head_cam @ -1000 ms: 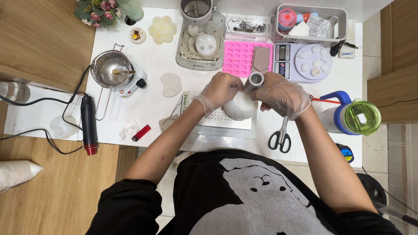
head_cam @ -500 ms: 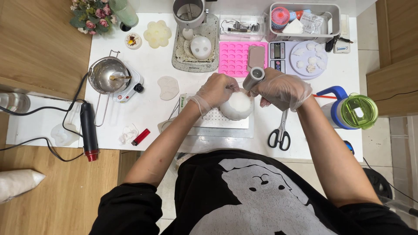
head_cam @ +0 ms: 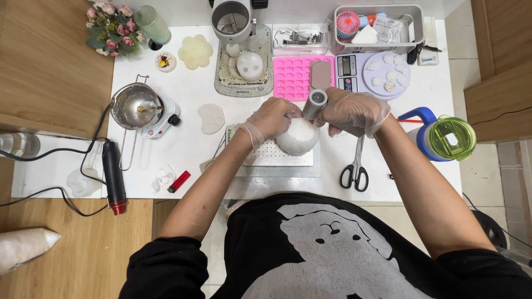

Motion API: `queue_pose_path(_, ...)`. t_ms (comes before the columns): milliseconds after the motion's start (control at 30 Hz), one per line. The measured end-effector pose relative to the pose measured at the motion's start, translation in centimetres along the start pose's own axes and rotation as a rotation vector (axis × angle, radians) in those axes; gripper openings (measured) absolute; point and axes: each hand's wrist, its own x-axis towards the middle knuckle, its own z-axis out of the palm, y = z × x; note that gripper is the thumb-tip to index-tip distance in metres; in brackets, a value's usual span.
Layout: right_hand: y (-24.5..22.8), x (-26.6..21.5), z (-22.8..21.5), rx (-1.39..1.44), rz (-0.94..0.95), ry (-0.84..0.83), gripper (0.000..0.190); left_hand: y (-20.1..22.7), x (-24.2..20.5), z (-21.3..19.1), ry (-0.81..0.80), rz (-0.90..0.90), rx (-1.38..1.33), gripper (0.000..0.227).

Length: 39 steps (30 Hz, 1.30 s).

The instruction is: Demolding small spherical wax parts from a silicone mold in a candle studio.

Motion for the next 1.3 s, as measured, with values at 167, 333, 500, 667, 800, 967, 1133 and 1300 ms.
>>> queue_pose_path(167,1.9,1.1,0.1,0.014,-0.056,0.028,0.022,0.3,0.0,0.0,-0.011,0.016,0.056,0.038)
queue_pose_path(333,0.7,1.2,-0.2,0.062,0.117,-0.010,0.023,0.3,-0.1,-0.4,-0.057,0.031,0.013,0.034)
queue_pose_path(500,1.1,1.1,-0.6,0.126,0.053,-0.035,0.025,-0.4,0.2,-0.2,-0.071,0.036,0.051,0.038)
queue_pose_path(667,0.7,1.1,-0.6,0.004,0.047,-0.048,0.028,1.4,0.0,-1.4,-0.142,-0.023,0.043,0.038)
queue_pose_path(800,1.2,2.0,-0.6,-0.024,0.104,-0.075,0.026,1.8,0.0,-1.9,-0.205,-0.125,0.037,0.043)
queue_pose_path(967,1.3,1.8,-0.5,0.000,0.090,-0.069,0.026,1.1,-0.1,-1.9,-0.260,-0.152,0.052,0.055)
queue_pose_path(1133,1.7,1.8,-0.5,0.010,0.036,-0.085,0.027,1.3,-0.2,-2.2,-0.326,-0.132,0.017,0.066)
queue_pose_path(1300,1.3,1.5,-0.4,-0.041,0.018,-0.082,0.028,2.3,-0.2,-2.3,-0.368,-0.242,0.041,0.074)
